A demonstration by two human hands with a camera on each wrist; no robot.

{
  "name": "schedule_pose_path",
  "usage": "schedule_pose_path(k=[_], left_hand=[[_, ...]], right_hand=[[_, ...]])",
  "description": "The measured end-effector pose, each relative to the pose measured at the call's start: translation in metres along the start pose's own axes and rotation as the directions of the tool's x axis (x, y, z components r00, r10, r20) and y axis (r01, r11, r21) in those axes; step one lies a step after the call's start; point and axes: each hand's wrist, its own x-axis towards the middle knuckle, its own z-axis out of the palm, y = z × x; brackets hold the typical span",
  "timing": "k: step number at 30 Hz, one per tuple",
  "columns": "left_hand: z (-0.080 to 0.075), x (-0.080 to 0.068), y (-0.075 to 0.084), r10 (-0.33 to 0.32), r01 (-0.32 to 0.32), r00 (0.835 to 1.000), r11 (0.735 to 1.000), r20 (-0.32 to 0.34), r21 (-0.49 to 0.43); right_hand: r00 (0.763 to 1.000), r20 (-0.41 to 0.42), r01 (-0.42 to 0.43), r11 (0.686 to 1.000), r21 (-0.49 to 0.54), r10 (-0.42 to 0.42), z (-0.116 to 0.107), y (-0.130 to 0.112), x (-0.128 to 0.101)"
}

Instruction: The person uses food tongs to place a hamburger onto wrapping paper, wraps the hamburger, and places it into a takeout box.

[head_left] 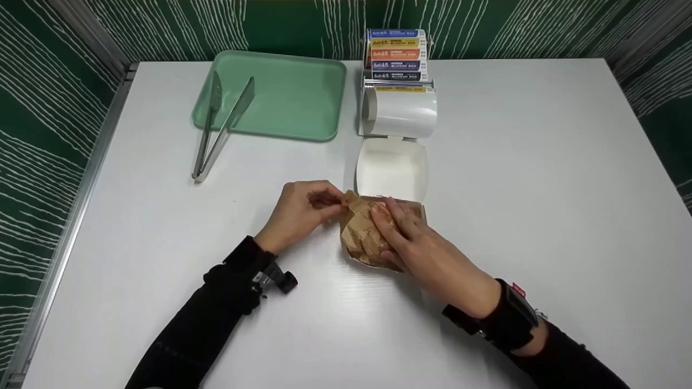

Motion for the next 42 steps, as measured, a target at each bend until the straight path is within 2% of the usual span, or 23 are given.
schedule_pose_path(k=[2, 4, 10, 17, 23, 25, 27, 29, 32, 36, 38, 42], left_hand=[[0.005, 0.002, 0.002, 0.032, -0.031, 0.999, 0.999, -0.027, 0.010], [0.009, 0.004, 0.002, 0.041, -0.041, 0.999, 0.999, -0.021, -0.001], [0.011, 0.009, -0.005, -0.002, 0.005, 0.999, 0.997, 0.047, -0.071], [0.012, 0.014, -0.005, -0.005, 0.014, 0.990, 0.997, 0.138, -0.071], [0.012, 0.011, -0.003, 0.061, -0.057, 0.985, 0.998, 0.164, -0.031], [0.011, 0.010, -0.002, 0.100, -0.092, 0.979, 0.995, 0.178, -0.049], [0.009, 0.009, -0.001, 0.125, -0.106, 0.971, 0.989, 0.202, -0.100], [0.006, 0.008, -0.002, 0.116, -0.078, 0.968, 0.982, 0.223, -0.172], [0.005, 0.007, -0.002, 0.055, 0.007, 0.972, 0.964, 0.228, -0.265], [0.009, 0.009, 0.001, -0.036, 0.092, 0.983, 0.943, 0.179, -0.319], [0.012, 0.010, 0.001, -0.060, 0.108, 0.987, 0.934, 0.148, -0.341], [0.014, 0.010, 0.002, -0.083, 0.120, 0.991, 0.909, 0.109, -0.399]], right_hand=[[1.000, 0.008, -0.008, 1.000, 0.001, 0.008, 0.000, 0.000, -0.001], [1.000, 0.016, -0.017, 1.000, 0.005, 0.017, -0.001, 0.000, -0.001], [0.999, 0.023, -0.029, 1.000, 0.007, 0.028, -0.001, -0.001, -0.002], [0.998, 0.052, -0.044, 0.997, 0.061, 0.041, -0.002, -0.001, -0.003], [1.000, 0.011, 0.008, 0.997, 0.081, -0.009, -0.001, 0.004, -0.002], [1.000, -0.002, 0.017, 0.997, 0.072, -0.017, -0.002, 0.005, -0.001], [1.000, 0.004, -0.013, 0.999, 0.039, 0.012, -0.003, 0.004, -0.001], [0.998, 0.020, -0.056, 0.998, -0.001, 0.056, -0.004, 0.003, -0.001], [0.994, 0.041, -0.100, 0.995, -0.028, 0.101, -0.006, 0.003, -0.002], [0.999, 0.024, -0.031, 0.998, 0.063, 0.030, -0.005, 0.008, -0.002], [1.000, 0.024, -0.001, 0.994, 0.109, -0.001, -0.006, 0.011, -0.001], [0.998, 0.053, 0.004, 0.984, 0.175, -0.014, -0.007, 0.017, 0.002]])
